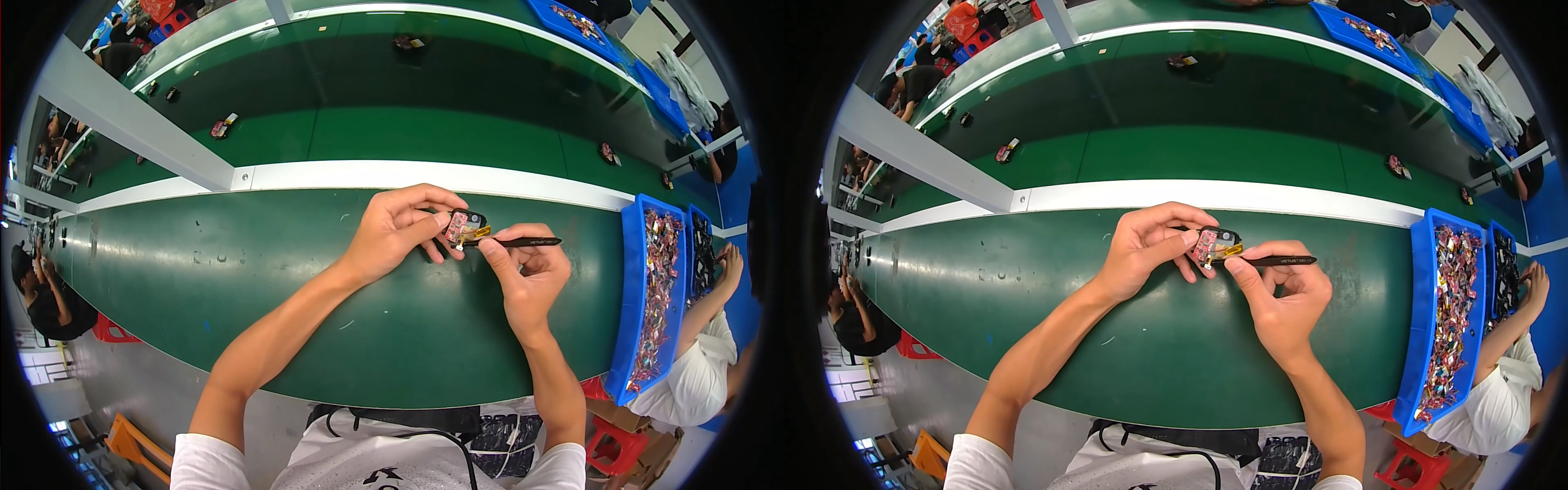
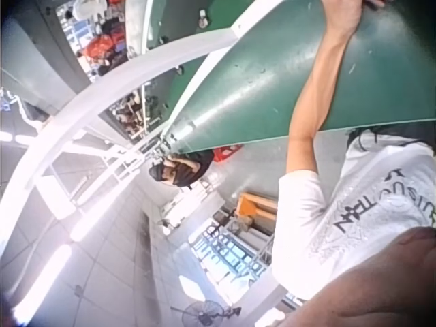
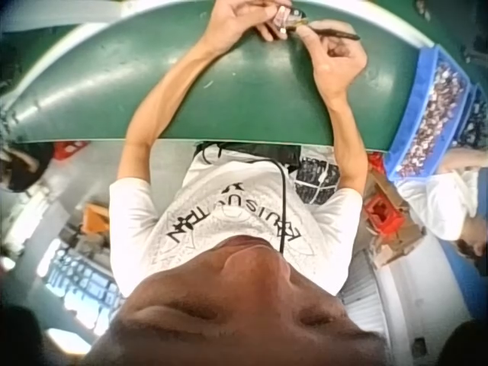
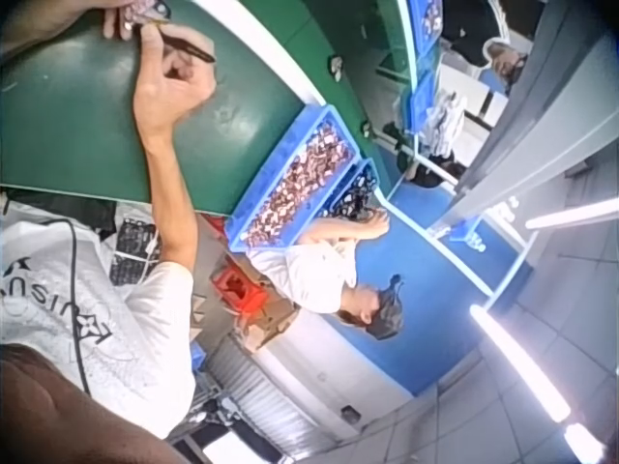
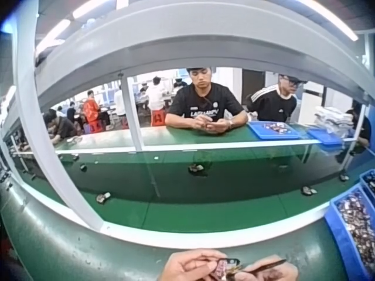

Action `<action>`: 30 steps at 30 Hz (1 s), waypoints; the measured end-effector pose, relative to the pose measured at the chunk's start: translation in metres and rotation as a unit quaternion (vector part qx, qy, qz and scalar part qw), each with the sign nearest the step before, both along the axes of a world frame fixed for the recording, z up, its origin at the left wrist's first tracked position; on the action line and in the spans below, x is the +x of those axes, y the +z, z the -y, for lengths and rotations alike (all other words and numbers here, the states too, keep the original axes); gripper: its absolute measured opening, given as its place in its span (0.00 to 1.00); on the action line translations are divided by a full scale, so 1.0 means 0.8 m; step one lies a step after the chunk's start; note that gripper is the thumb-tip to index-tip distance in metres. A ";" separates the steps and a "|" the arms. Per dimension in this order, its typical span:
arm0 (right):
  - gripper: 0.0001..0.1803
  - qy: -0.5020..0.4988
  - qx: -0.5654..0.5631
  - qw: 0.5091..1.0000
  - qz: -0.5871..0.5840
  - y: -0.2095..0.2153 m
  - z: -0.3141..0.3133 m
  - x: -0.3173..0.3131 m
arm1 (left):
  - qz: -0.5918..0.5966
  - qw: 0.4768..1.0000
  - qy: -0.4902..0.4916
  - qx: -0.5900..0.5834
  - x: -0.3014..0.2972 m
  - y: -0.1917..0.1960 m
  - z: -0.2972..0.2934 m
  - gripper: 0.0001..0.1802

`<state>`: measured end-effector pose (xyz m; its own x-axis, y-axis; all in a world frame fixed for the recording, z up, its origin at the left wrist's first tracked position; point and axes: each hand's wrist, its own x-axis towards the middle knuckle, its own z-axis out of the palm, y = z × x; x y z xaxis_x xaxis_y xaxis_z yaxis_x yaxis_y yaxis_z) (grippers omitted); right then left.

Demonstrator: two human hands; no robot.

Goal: Assembling small electronic circuit boards and components on a factory production line.

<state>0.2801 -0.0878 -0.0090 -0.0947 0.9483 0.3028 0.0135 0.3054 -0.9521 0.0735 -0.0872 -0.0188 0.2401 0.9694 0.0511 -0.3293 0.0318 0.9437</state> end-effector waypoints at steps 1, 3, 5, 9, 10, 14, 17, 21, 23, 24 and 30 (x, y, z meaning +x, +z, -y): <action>0.09 0.002 -0.002 1.000 0.001 -0.001 0.000 0.001 | -0.001 1.000 0.000 -0.002 0.000 0.000 0.000 0.16; 0.09 0.002 -0.002 1.000 -0.001 0.000 0.000 0.000 | -0.001 1.000 -0.003 -0.010 0.000 0.002 0.000 0.16; 0.09 0.002 -0.002 1.000 -0.002 0.002 0.001 -0.001 | -0.001 1.000 -0.006 -0.017 0.000 0.004 0.001 0.16; 0.09 0.001 -0.003 1.000 -0.004 0.002 0.001 -0.001 | 0.002 1.000 0.002 -0.013 0.004 0.007 0.002 0.16; 0.09 0.003 0.000 1.000 -0.008 0.002 0.001 -0.001 | -0.012 1.000 0.004 -0.016 0.004 0.008 0.002 0.17; 0.09 0.007 0.009 1.000 0.002 -0.001 -0.001 0.000 | -0.032 0.999 -0.016 -0.025 0.000 0.004 0.002 0.17; 0.09 0.005 0.002 1.000 -0.002 0.000 -0.001 0.000 | -0.018 0.999 -0.016 -0.024 0.000 0.003 0.001 0.16; 0.09 0.004 -0.004 1.000 -0.014 -0.001 -0.002 0.000 | -0.013 1.000 -0.008 -0.020 0.000 0.002 -0.001 0.16; 0.09 0.003 -0.007 1.000 -0.015 0.000 -0.002 0.000 | -0.009 1.000 -0.006 -0.018 0.000 0.000 -0.001 0.16; 0.09 0.003 -0.011 1.000 -0.015 0.000 -0.002 0.000 | -0.008 1.000 -0.006 -0.023 -0.001 0.000 -0.001 0.16; 0.10 0.008 -0.022 0.999 -0.027 -0.001 -0.003 0.002 | -0.009 1.000 -0.003 -0.029 -0.002 0.000 -0.001 0.15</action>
<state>0.2815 -0.0855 -0.0100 -0.0940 0.9595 0.2656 -0.0428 0.2626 -0.9640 0.0718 -0.0863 -0.0189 0.2460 0.9692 -0.0098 -0.3126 0.0889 0.9457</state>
